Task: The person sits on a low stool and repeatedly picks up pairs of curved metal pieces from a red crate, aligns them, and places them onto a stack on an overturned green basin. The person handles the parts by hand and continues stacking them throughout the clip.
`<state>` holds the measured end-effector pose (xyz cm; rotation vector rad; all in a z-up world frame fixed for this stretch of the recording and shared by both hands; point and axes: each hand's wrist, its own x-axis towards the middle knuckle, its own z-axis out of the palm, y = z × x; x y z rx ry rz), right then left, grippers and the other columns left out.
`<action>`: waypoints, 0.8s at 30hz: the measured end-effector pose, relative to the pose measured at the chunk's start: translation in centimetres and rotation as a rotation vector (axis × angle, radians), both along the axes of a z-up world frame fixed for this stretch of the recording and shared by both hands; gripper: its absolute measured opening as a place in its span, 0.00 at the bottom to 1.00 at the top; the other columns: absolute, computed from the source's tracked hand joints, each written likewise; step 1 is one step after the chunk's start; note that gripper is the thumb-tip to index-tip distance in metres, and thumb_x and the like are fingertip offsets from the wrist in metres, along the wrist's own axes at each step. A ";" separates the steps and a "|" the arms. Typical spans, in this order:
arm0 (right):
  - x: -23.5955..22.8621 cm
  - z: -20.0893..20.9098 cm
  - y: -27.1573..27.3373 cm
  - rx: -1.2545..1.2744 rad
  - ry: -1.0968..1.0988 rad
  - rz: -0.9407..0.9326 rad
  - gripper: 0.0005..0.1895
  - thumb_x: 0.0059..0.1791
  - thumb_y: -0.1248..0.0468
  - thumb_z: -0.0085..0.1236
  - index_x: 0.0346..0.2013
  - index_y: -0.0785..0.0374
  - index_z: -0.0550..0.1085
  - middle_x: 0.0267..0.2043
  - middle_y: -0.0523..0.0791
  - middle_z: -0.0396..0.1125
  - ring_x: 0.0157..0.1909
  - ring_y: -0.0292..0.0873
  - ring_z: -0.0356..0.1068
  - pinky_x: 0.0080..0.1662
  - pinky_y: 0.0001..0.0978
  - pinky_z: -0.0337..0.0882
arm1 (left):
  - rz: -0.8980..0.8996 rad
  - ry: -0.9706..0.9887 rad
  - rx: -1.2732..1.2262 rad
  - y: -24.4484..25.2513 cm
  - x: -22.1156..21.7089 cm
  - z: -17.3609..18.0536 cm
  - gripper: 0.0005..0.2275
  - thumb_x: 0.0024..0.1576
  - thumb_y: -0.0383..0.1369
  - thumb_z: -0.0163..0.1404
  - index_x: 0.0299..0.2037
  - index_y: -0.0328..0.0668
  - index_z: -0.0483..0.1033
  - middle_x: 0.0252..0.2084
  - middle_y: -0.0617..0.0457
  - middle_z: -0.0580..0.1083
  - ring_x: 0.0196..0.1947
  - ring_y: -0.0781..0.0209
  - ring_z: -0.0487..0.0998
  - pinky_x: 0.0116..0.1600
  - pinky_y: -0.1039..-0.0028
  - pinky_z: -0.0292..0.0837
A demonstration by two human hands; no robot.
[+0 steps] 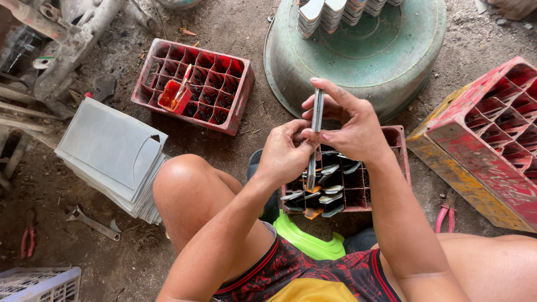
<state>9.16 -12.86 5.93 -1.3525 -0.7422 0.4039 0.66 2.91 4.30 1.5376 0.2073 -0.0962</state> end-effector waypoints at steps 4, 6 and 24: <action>0.8 0.4 -0.2 0.339 0.244 0.189 0.46 0.43 0.53 0.73 0.71 0.47 0.58 0.56 0.48 0.72 0.54 0.43 0.75 0.57 0.37 0.77 | -0.017 -0.040 -0.131 0.0 0.2 -0.4 0.13 0.61 0.26 0.52 0.54 0.28 0.74 0.43 0.49 0.81 0.40 0.70 0.81 0.43 0.78 0.78; 1.3 -0.5 0.6 0.373 0.409 -0.129 0.27 0.49 0.43 0.52 0.54 0.57 0.68 0.42 0.51 0.72 0.43 0.46 0.75 0.49 0.39 0.78 | -0.052 0.070 -0.125 -0.2 0.0 -0.7 0.15 0.59 0.27 0.53 0.55 0.30 0.74 0.43 0.46 0.81 0.34 0.66 0.80 0.39 0.76 0.78; 2.2 -4.6 -0.3 0.614 0.722 -0.122 0.37 0.59 0.34 0.34 0.18 0.58 0.56 0.18 0.43 0.50 0.18 0.41 0.51 0.24 0.31 0.53 | -0.021 0.370 -0.193 -6.5 -2.2 -7.7 0.29 0.70 0.54 0.28 0.27 0.40 0.69 0.21 0.55 0.65 0.20 0.64 0.64 0.27 0.70 0.64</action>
